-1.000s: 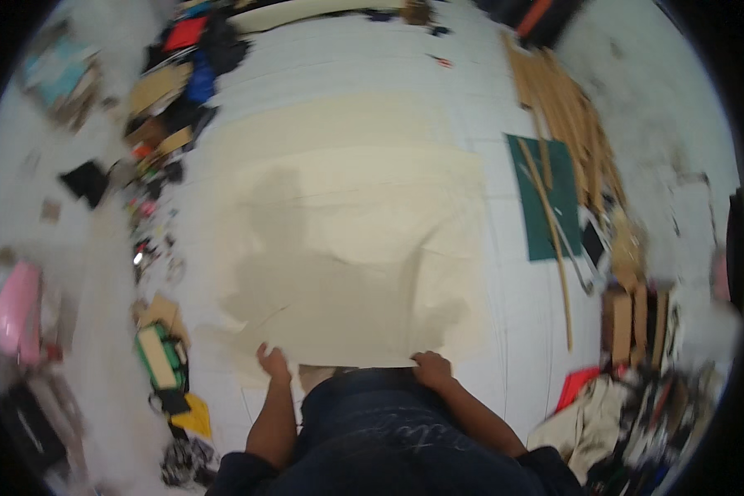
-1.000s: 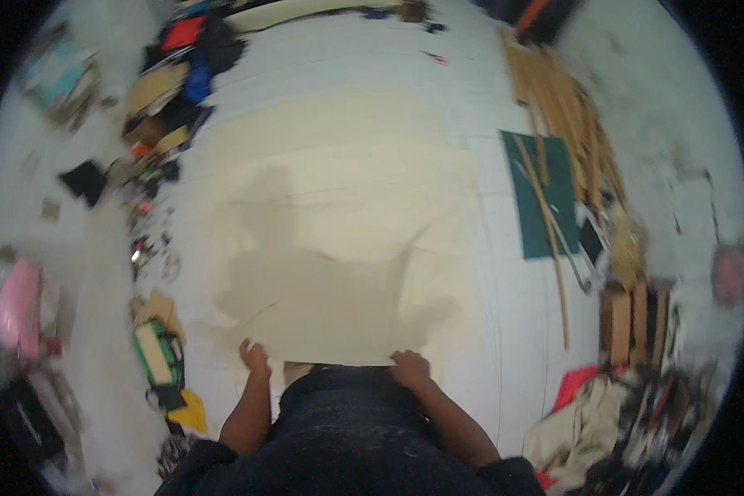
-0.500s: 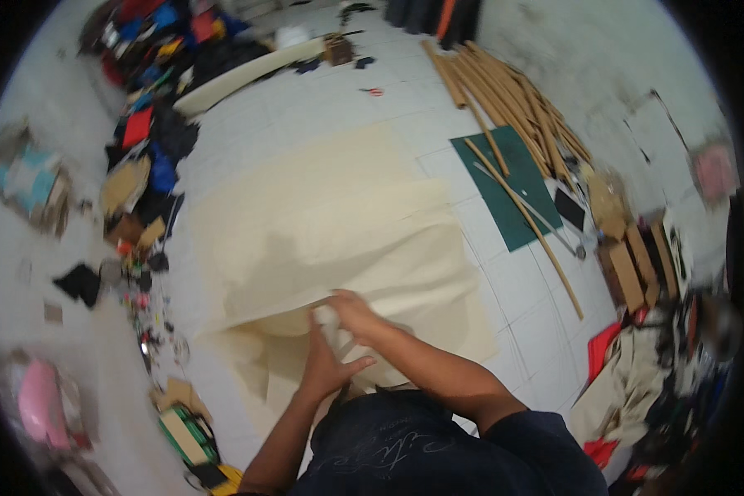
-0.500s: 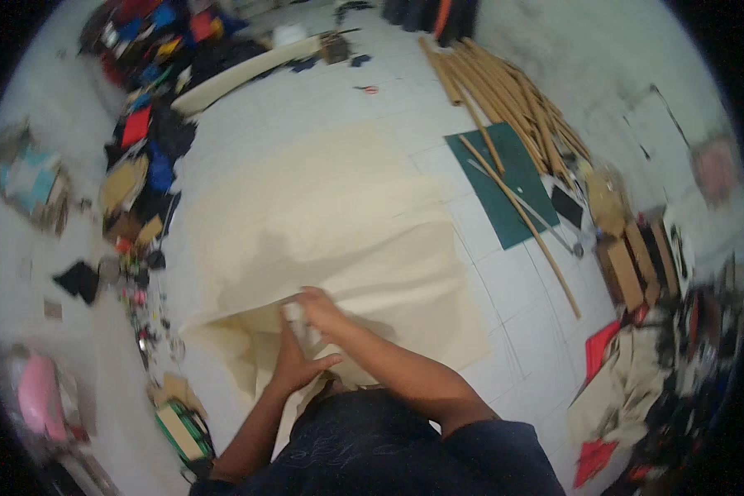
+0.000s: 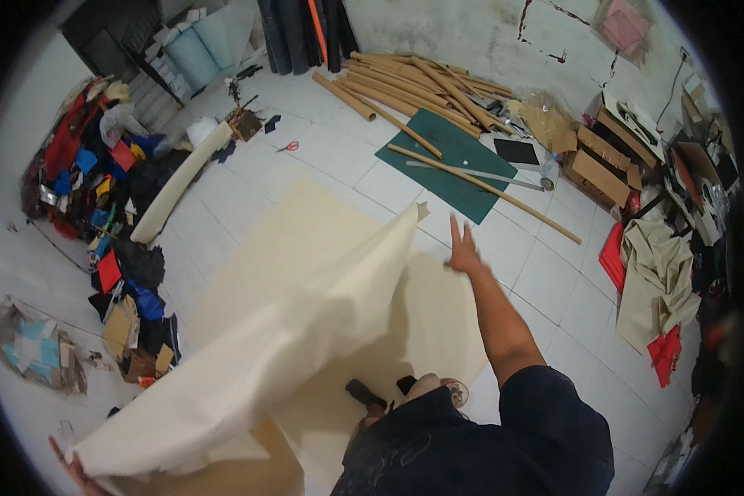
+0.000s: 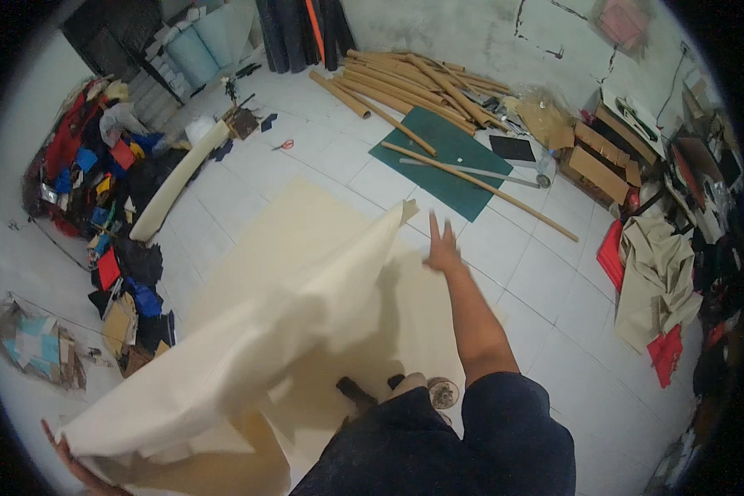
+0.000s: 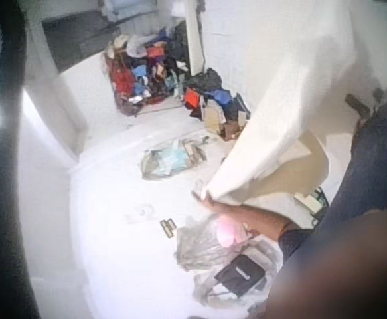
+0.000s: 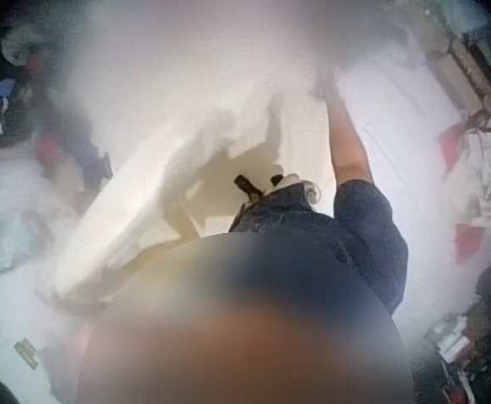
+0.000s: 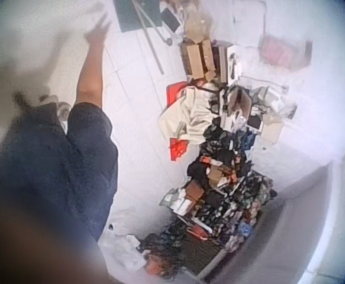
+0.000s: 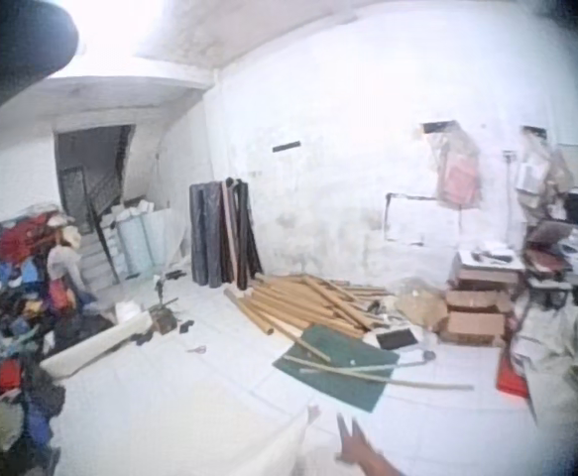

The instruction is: The person unfolds a large piece of off-white fabric on the floor, uses a wooden stick to measure and mark a line, then cuts the fabric with scissors. The person folds the cut piece and places it aside.

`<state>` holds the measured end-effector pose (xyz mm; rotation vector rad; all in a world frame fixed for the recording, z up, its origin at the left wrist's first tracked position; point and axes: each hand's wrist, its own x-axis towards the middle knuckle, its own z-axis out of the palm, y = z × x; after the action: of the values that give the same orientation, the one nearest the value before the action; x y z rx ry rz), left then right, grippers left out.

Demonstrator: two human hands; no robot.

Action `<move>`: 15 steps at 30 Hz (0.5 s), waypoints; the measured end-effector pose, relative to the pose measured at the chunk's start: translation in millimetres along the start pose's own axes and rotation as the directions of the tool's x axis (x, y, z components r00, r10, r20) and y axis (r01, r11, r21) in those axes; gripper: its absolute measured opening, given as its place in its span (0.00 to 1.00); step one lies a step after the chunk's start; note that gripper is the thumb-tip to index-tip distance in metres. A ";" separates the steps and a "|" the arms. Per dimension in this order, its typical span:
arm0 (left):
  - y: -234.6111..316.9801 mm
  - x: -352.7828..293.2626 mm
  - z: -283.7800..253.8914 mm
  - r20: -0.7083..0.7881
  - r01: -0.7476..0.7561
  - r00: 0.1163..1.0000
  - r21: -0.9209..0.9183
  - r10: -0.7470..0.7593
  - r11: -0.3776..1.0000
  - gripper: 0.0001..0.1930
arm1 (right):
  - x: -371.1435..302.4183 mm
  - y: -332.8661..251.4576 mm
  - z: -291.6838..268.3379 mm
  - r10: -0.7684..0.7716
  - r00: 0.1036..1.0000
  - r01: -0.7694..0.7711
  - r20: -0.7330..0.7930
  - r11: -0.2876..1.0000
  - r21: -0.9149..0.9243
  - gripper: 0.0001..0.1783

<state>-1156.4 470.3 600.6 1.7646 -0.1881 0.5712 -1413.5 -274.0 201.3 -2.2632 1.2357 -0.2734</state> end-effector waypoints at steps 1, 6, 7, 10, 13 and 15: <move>-3.2 11.7 -14.5 -0.052 0.038 0.998 0.026 -0.037 0.999 0.35 | -10.9 22.1 27.7 0.085 0.994 -0.085 0.063 0.996 0.001 0.78; 10.6 67.9 -103.3 -0.275 0.159 0.960 0.353 -0.060 0.922 0.37 | -10.5 -99.2 98.3 -0.257 0.909 0.325 -0.329 0.930 0.173 0.54; 9.9 81.1 -113.8 -0.299 0.187 0.952 0.415 -0.060 0.890 0.37 | -3.2 -118.5 99.4 -0.485 0.812 0.513 -0.324 0.858 0.001 0.44; -8.0 118.3 -139.9 -0.331 0.274 0.939 0.563 -0.091 0.780 0.39 | 20.9 -138.6 100.2 -0.546 0.774 0.537 0.320 0.834 0.127 0.23; -23.6 145.9 -186.2 -0.365 0.349 0.924 0.687 -0.113 0.637 0.40 | 3.7 -154.4 79.6 -0.443 0.896 0.434 0.017 0.884 0.176 0.14; -47.3 170.0 -196.2 -0.348 0.373 0.925 0.753 -0.153 0.542 0.41 | 3.9 -151.2 42.7 -0.346 0.933 0.360 -0.103 0.908 0.213 0.13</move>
<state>-1043.9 697.9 672.6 2.5275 0.6308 0.6986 -1285.1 -196.4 248.4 -2.2741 0.7665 -0.5950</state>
